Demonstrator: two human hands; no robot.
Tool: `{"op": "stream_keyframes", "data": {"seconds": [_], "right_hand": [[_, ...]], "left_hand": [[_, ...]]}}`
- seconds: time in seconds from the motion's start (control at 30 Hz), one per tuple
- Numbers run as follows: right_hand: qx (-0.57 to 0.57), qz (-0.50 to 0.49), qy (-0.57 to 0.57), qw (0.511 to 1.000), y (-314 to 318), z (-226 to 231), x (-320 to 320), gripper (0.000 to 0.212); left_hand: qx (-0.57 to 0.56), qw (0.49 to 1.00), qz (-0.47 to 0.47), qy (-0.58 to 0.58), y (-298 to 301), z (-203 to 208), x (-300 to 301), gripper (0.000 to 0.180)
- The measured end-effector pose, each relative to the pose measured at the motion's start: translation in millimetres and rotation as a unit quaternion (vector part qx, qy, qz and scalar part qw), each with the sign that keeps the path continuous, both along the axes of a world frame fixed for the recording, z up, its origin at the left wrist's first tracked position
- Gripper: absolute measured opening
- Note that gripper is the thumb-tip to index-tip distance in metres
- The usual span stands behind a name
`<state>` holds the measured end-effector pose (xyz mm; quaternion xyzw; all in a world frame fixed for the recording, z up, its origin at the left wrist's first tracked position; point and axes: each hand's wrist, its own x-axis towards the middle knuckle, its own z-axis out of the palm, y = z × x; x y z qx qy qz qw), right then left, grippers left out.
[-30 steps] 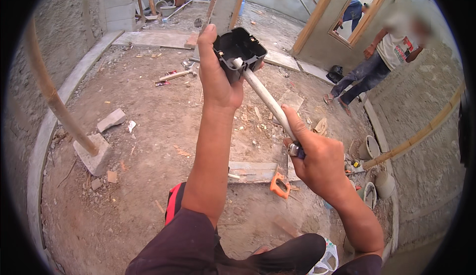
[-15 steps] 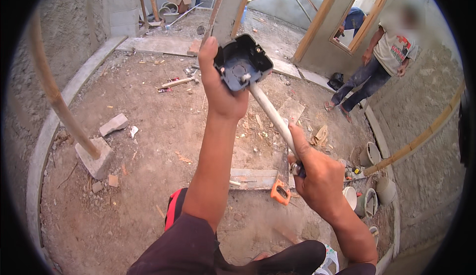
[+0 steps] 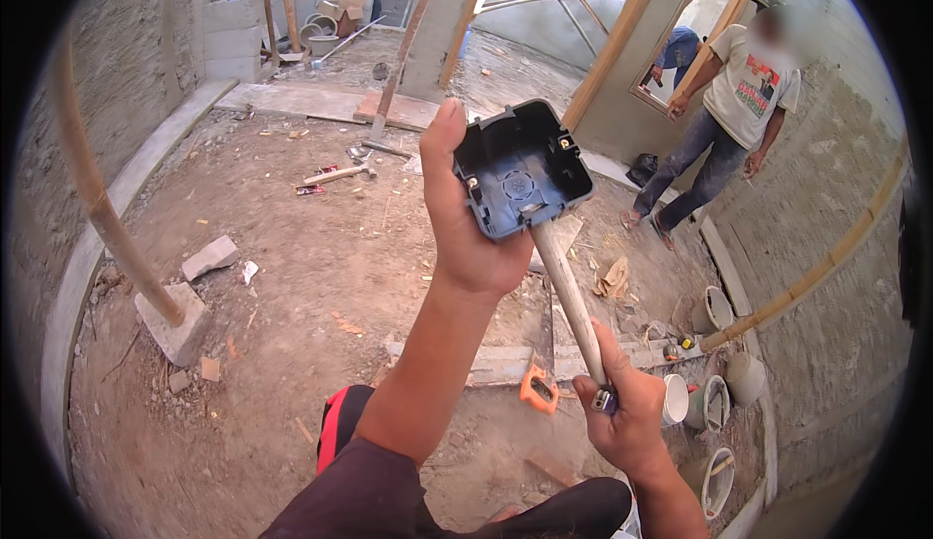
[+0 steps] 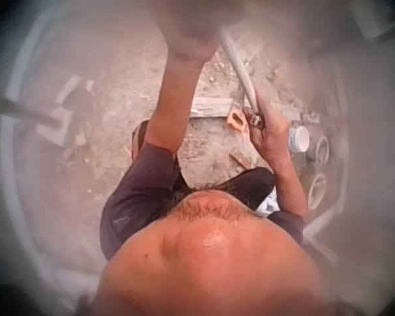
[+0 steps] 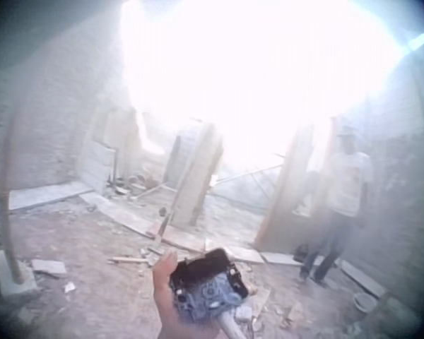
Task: The person assembles electrical junction boxes by joining them with a short section of conduit, using a lighter to heat the plastic components and then fitting them together by hand.
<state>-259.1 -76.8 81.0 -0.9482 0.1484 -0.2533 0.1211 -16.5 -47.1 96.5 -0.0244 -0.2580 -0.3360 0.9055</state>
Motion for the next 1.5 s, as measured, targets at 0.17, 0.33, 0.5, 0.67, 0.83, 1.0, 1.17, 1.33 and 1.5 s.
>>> {"op": "stream_keyframes", "data": {"seconds": [0.17,0.33,0.5,0.67,0.83,1.0,1.17,1.33,1.5], "right_hand": [[-0.026,-0.030,-0.021,0.999,11,-2,-3,0.061],[0.373,0.056,-0.020,0.926,9,4,-24,0.058],[0.150,-0.004,0.002,0.989,20,7,-7,0.062],[0.045,-0.026,-0.020,0.998,2,-7,-42,0.061],[0.124,-0.148,0.030,0.981,-51,-53,-29,0.042],[0.125,-0.144,0.141,0.971,-101,-102,3,0.035],[0.032,-0.196,0.224,0.954,-150,-198,34,0.033],[0.351,-0.185,-0.041,0.917,-168,-218,51,0.038],[0.571,-0.092,-0.102,0.810,-119,-148,61,0.051]], "left_hand": [[0.049,0.998,-0.017,0.034,-4,-2,-6,0.071],[-0.074,0.994,0.020,-0.081,-1,-6,2,0.073],[-0.016,0.997,0.066,0.021,-5,-9,12,0.069],[0.039,0.984,0.153,0.085,13,-9,57,0.078],[0.160,0.938,0.274,0.143,31,-10,65,0.057],[0.137,0.973,0.159,-0.097,27,-11,97,0.056],[0.183,0.975,0.067,-0.106,-33,-38,52,0.049],[0.329,0.902,0.079,-0.269,-69,-97,32,0.046],[0.414,0.728,0.255,-0.484,-74,-152,5,0.078]]}}
